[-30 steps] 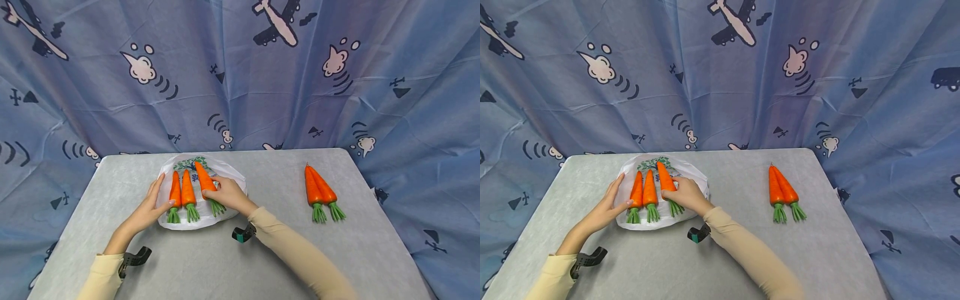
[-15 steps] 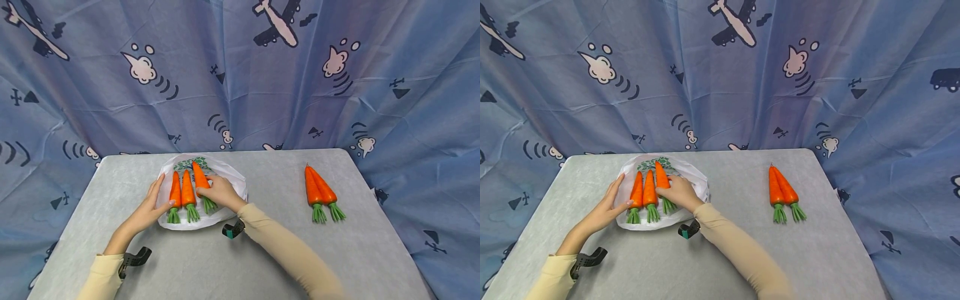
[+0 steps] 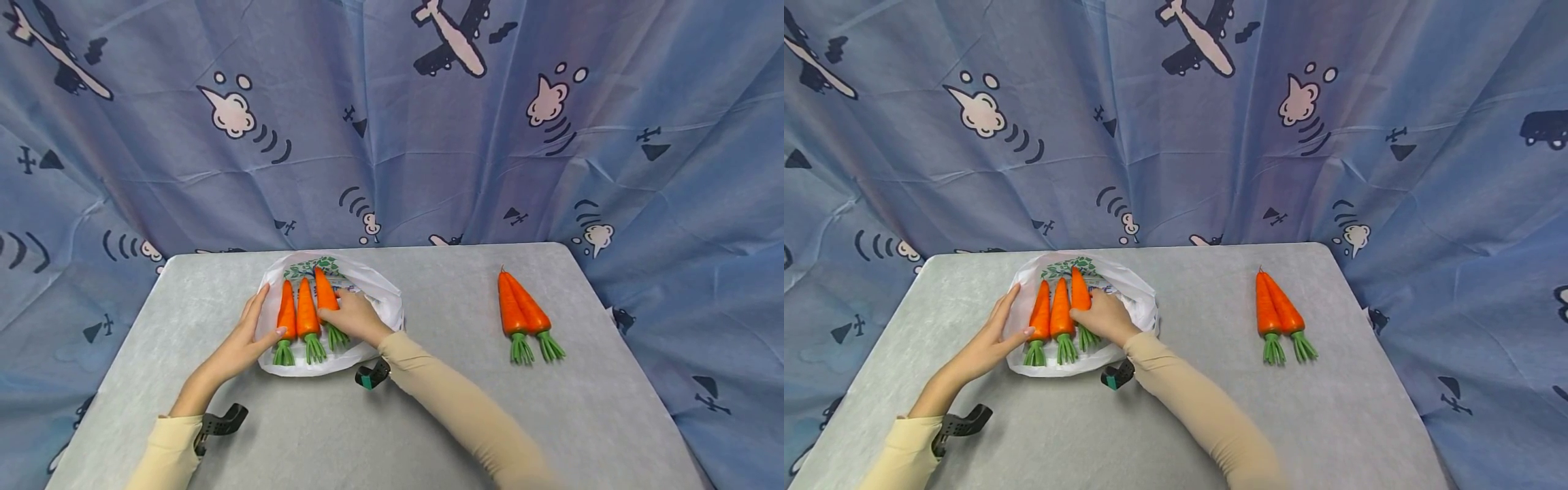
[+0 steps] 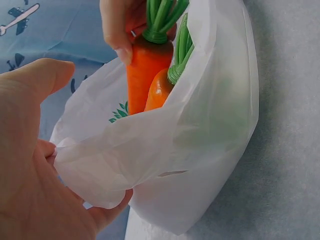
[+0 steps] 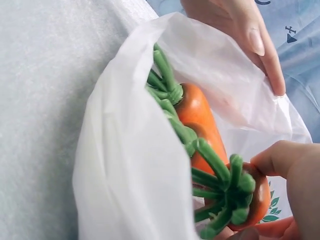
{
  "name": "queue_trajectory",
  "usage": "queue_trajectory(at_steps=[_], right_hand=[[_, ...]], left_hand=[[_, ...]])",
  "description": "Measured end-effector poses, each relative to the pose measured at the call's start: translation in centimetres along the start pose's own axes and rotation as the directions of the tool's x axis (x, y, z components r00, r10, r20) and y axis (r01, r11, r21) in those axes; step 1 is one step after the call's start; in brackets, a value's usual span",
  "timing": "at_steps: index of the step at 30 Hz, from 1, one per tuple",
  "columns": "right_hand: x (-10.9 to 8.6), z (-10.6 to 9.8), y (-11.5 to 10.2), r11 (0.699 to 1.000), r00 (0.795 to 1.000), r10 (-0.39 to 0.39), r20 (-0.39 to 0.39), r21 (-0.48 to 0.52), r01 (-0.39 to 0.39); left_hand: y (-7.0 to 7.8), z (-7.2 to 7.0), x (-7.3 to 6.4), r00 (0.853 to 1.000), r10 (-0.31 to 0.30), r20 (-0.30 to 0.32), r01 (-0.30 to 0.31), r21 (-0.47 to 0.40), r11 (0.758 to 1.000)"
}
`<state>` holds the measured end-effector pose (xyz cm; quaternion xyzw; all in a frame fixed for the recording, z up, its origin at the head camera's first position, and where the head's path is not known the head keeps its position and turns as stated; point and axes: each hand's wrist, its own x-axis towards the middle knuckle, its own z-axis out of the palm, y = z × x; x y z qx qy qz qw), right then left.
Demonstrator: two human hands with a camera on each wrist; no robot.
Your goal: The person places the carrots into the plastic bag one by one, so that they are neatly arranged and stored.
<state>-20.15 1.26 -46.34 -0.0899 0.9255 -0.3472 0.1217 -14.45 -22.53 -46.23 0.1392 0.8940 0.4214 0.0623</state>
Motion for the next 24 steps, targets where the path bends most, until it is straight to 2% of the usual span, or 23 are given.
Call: queue_trajectory(at_steps=[8, 18, 24], right_hand=[[-0.1, 0.7, 0.3, 1.0, 1.0, -0.002, 0.021, -0.028, 0.003], [-0.4, 1.2, 0.1, 1.0, 0.999, 0.016, 0.043, -0.013, -0.015], [-0.5, 1.2, 0.2, 0.999, 0.997, -0.002, 0.076, -0.038, 0.005]], left_hand=[[0.0, 0.0, 0.0, 1.0, -0.004, -0.004, 0.004, -0.011, 1.0], [-0.1, 0.2, 0.1, 1.0, 0.022, -0.022, -0.022, 0.003, 1.0], [-0.1, 0.3, 0.1, 1.0, 0.021, -0.012, -0.021, 0.007, 1.0]])
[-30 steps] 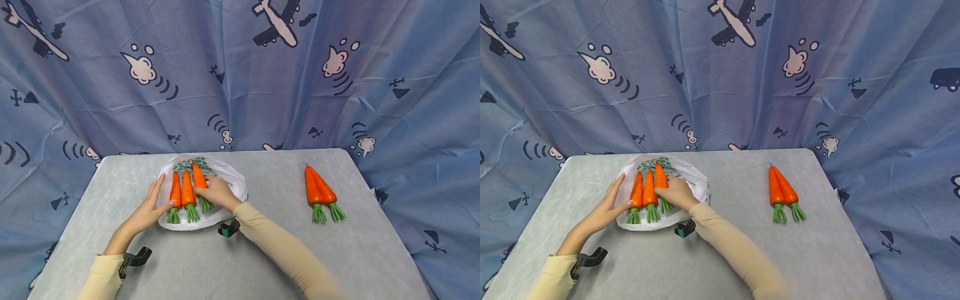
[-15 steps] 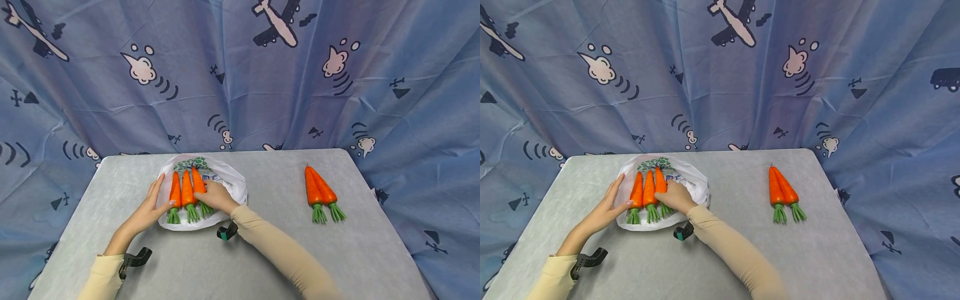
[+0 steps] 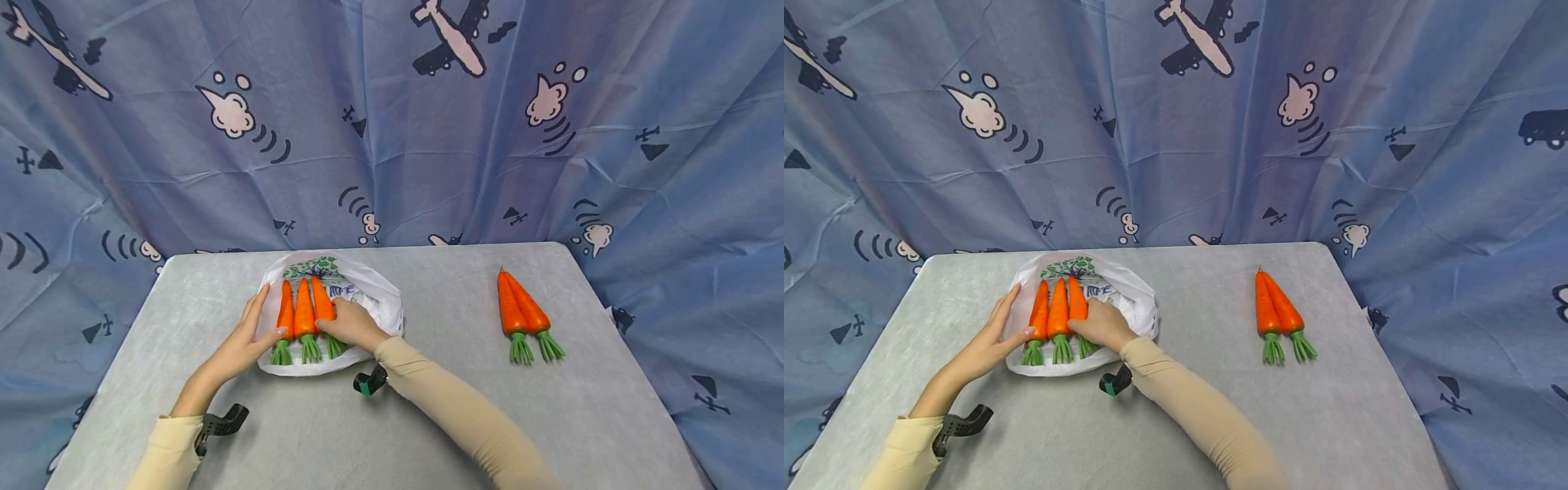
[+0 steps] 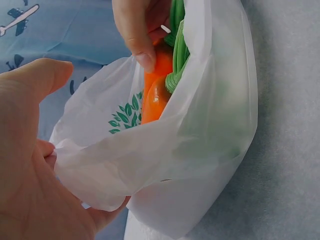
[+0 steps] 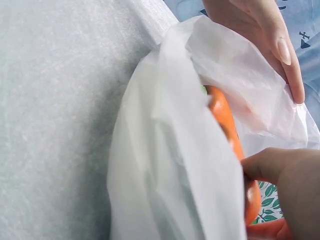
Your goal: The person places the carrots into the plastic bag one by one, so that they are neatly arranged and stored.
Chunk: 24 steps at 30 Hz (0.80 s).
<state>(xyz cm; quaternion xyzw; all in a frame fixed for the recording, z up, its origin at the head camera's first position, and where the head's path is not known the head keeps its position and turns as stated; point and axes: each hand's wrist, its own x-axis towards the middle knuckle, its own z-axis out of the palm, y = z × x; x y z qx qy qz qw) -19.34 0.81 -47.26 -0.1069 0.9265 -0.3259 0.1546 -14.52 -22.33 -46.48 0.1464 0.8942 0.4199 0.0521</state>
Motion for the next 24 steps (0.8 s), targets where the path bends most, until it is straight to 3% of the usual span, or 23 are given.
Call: queue_trajectory(at_steps=[14, 24], right_hand=[[-0.22, 0.09, 0.14, 0.998, 0.999, -0.043, 0.023, -0.037, 0.044], [-0.35, 0.0, 0.04, 0.999, 0.999, -0.028, 0.032, -0.038, 0.029]], left_hand=[[-0.06, -0.02, 0.01, 1.0, 0.003, 0.003, -0.004, 0.012, 1.0], [0.21, -0.16, -0.23, 0.999, -0.035, 0.024, 0.035, -0.003, 0.999]])
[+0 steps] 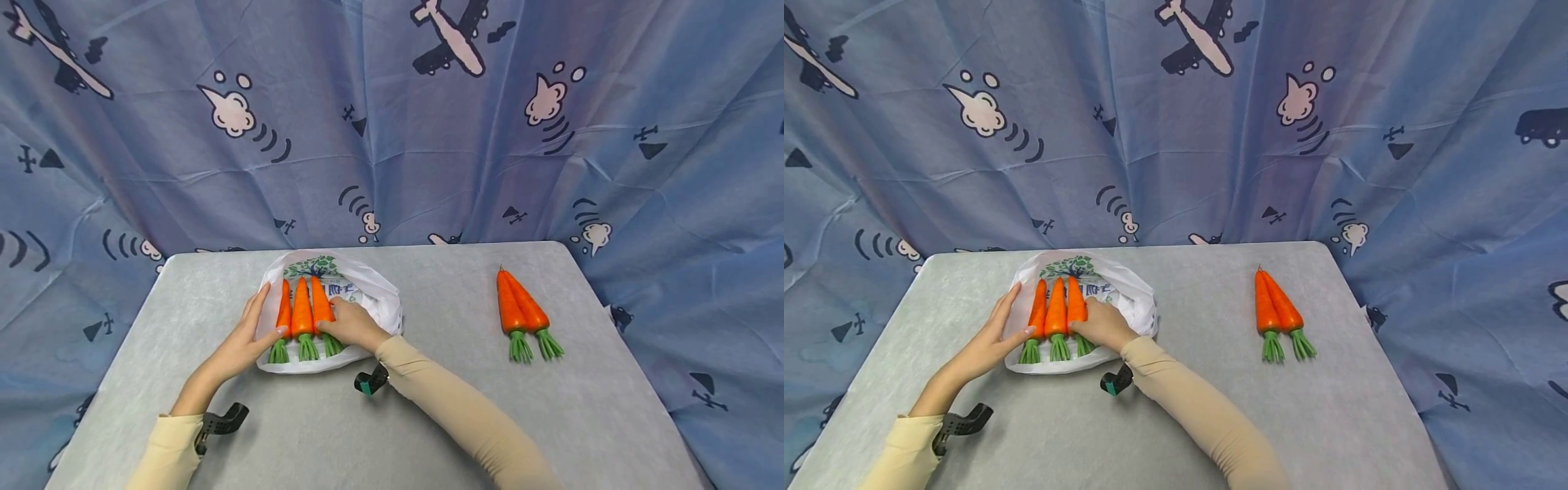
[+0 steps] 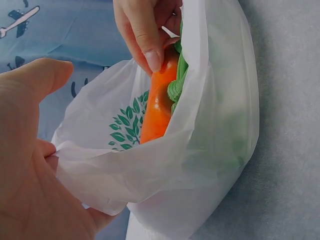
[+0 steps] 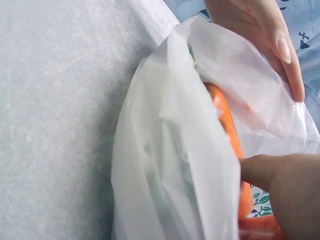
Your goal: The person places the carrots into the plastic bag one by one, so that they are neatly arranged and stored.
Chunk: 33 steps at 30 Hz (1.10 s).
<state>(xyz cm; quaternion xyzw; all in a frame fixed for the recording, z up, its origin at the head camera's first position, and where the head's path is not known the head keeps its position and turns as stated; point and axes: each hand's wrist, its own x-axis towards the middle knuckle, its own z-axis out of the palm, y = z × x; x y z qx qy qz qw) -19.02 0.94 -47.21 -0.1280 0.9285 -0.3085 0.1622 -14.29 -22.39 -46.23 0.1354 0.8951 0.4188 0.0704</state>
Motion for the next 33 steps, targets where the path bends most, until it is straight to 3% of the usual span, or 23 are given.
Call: queue_trajectory(at_steps=[16, 33], right_hand=[[0.21, 0.24, 0.33, 0.998, 0.999, -0.017, 0.042, 0.055, 0.015], [0.44, 0.21, 0.54, 1.0, 1.0, 0.014, 0.025, -0.001, -0.014]], left_hand=[[-0.01, 0.06, -0.05, 1.0, 0.005, -0.008, -0.005, 0.007, 1.0], [-0.16, 0.0, -0.07, 1.0, 0.01, -0.018, -0.01, 0.014, 1.0]])
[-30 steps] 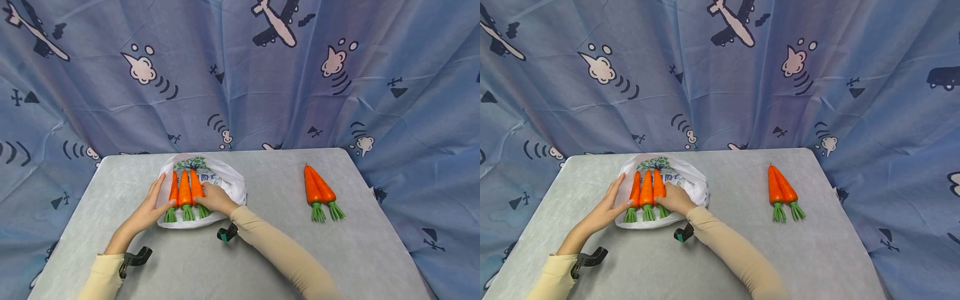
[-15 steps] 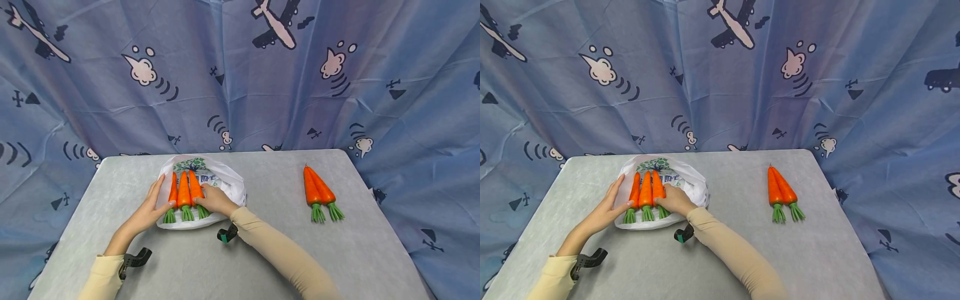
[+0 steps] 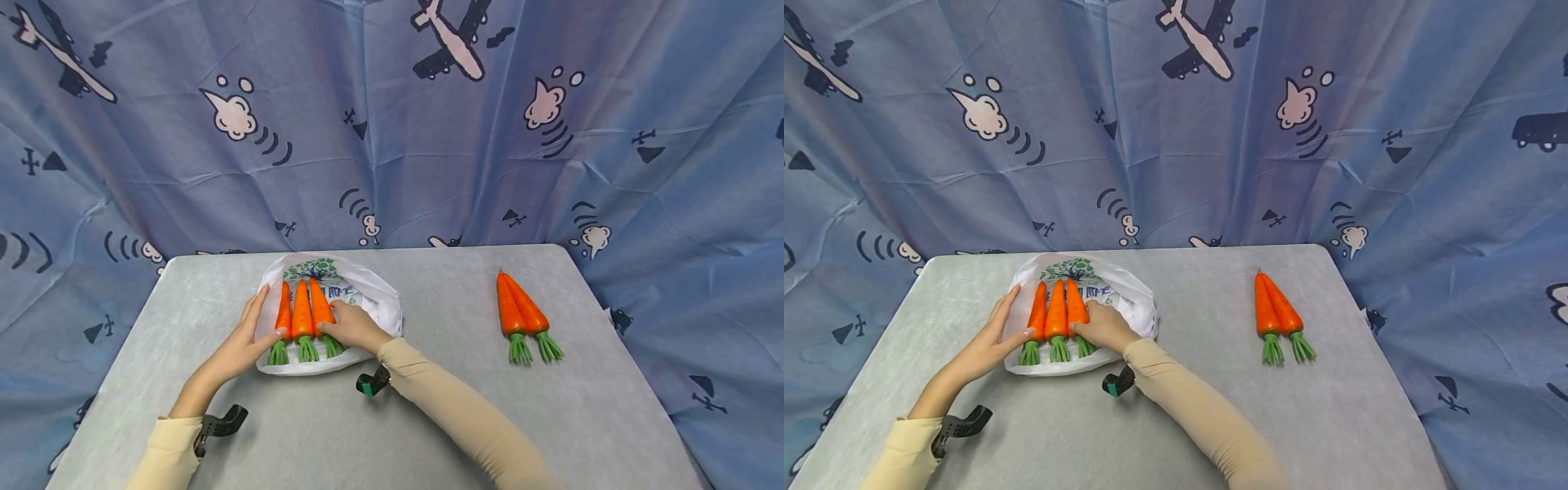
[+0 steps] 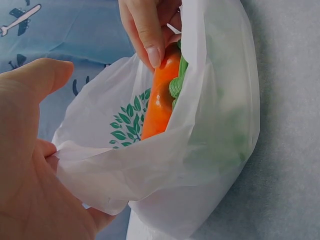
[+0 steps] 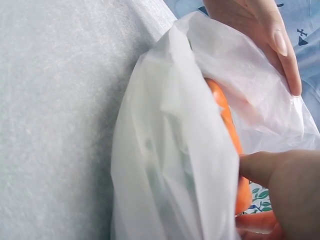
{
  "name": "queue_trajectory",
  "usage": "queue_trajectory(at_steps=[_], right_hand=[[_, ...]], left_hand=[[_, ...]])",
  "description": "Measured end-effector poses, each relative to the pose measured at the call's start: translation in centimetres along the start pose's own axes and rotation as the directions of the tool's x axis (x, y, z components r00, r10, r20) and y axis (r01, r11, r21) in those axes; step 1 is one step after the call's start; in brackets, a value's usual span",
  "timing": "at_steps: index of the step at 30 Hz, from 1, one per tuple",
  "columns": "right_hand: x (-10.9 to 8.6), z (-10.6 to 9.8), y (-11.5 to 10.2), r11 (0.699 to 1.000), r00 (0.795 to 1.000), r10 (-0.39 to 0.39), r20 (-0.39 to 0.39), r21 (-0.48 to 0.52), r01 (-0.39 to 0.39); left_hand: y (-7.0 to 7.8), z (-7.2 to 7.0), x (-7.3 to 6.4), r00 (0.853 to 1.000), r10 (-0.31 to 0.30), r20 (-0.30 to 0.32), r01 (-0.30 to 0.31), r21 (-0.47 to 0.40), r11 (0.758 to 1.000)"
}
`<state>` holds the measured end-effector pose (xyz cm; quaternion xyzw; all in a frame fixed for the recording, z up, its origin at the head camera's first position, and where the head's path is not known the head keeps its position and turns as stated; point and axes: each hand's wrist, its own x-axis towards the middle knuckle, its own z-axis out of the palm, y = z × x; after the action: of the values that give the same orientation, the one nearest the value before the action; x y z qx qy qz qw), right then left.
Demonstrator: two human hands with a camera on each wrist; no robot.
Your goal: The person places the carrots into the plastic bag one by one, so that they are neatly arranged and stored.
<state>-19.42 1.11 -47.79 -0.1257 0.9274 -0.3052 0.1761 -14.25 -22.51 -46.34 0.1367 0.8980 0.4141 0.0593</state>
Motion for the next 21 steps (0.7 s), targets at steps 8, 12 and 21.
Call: queue_trajectory(at_steps=[8, 12, 21], right_hand=[[-0.4, -1.3, -0.2, 0.999, 0.999, -0.04, 0.008, 0.004, 0.04], [-0.4, -2.1, -0.2, 0.997, 0.997, -0.08, 0.012, 0.019, 0.08], [-1.0, -3.9, 0.5, 0.985, 0.989, -0.146, -0.009, 0.09, 0.146]], left_hand=[[0.1, 0.0, 0.0, 1.0, 0.007, 0.001, -0.007, -0.006, 1.0], [0.2, -0.1, 0.0, 1.0, -0.005, 0.005, 0.005, -0.01, 1.0], [0.1, -0.1, 0.1, 1.0, -0.008, 0.009, 0.009, -0.014, 1.0]])
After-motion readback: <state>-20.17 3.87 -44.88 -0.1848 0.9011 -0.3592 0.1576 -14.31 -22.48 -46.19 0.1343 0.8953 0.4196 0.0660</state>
